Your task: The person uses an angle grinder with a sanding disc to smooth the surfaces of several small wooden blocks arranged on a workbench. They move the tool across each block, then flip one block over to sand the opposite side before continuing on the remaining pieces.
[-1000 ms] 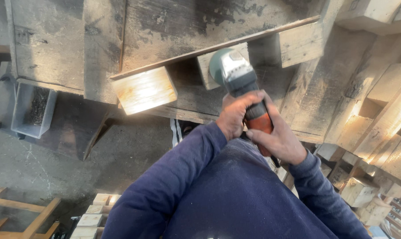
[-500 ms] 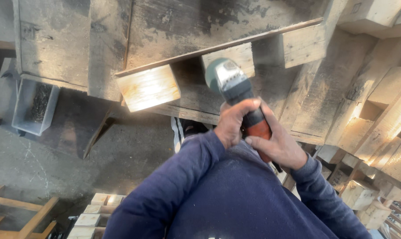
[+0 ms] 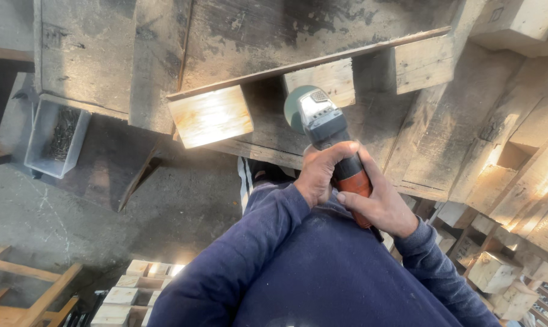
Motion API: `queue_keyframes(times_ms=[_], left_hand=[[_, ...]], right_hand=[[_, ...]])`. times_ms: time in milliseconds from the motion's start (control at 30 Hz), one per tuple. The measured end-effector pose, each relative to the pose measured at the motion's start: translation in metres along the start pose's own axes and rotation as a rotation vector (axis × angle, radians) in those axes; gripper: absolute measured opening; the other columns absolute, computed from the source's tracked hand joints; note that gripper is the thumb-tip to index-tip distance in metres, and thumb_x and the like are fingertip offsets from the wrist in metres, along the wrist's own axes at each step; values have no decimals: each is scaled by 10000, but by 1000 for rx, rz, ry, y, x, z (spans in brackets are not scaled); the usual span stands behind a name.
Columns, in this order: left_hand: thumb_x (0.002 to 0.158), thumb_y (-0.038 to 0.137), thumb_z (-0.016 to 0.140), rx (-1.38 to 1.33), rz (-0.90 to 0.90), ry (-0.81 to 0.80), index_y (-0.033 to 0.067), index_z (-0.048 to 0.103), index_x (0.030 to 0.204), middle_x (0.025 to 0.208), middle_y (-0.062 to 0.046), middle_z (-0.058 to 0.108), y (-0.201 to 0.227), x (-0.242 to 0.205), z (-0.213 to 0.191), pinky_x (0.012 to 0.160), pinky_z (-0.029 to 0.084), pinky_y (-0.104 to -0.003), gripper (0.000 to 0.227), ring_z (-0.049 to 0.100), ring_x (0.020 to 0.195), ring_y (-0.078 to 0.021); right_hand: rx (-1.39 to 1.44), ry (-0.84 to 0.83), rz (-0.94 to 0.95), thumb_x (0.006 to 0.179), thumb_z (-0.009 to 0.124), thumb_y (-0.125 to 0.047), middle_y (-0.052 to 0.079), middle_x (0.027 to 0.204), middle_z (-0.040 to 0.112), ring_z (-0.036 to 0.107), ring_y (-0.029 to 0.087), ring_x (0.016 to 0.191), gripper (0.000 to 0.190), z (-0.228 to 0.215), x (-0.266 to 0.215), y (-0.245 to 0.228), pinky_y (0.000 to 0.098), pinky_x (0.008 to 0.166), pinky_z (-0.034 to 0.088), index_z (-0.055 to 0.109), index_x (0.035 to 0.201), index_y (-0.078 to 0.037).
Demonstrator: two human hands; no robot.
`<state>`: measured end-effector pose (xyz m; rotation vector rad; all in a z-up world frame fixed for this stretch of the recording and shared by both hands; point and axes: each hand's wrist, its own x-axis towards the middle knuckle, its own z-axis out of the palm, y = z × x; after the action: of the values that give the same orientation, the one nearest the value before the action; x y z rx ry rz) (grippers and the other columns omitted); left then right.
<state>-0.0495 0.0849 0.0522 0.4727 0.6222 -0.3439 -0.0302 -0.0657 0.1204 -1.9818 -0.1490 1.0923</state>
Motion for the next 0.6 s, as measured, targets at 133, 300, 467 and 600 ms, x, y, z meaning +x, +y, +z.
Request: queue_keyframes(times_ms=[133,300,467,600], left_hand=[[838,218,759,-16,15,-102,39,606,1061,942,-71,627,6,15,-3,792,618,-442,324,651,872,-216],[823,205,781,-69,-50,-82,31,627,1077,955,-87,665,2,16,1,813,611,-430,345,667,870,-206],[891,217,795,-18,-48,-113,-19,668,1094,1027,-119,675,-17,-2,-1,846,610,-431,336,672,915,-209],[828,217,796,13,-39,-38,18,685,1074,1014,-115,686,-2,40,-2,821,631,-453,335,696,883,-212]], right_hand=[[9,68,28,794,760,-329,236,1315,560,672,305,1096,1053,0,10,7,447,918,598,149,1608,-57],[8,83,90,806,742,-294,242,1251,593,692,309,1038,1015,-4,-1,-7,427,877,599,167,1614,-76],[-25,78,130,784,729,-243,217,1256,545,690,281,987,995,5,-12,-18,392,782,637,183,1598,-72],[44,124,67,814,711,-236,203,1233,575,683,246,963,1026,-1,10,-15,373,780,619,114,1632,-70]])
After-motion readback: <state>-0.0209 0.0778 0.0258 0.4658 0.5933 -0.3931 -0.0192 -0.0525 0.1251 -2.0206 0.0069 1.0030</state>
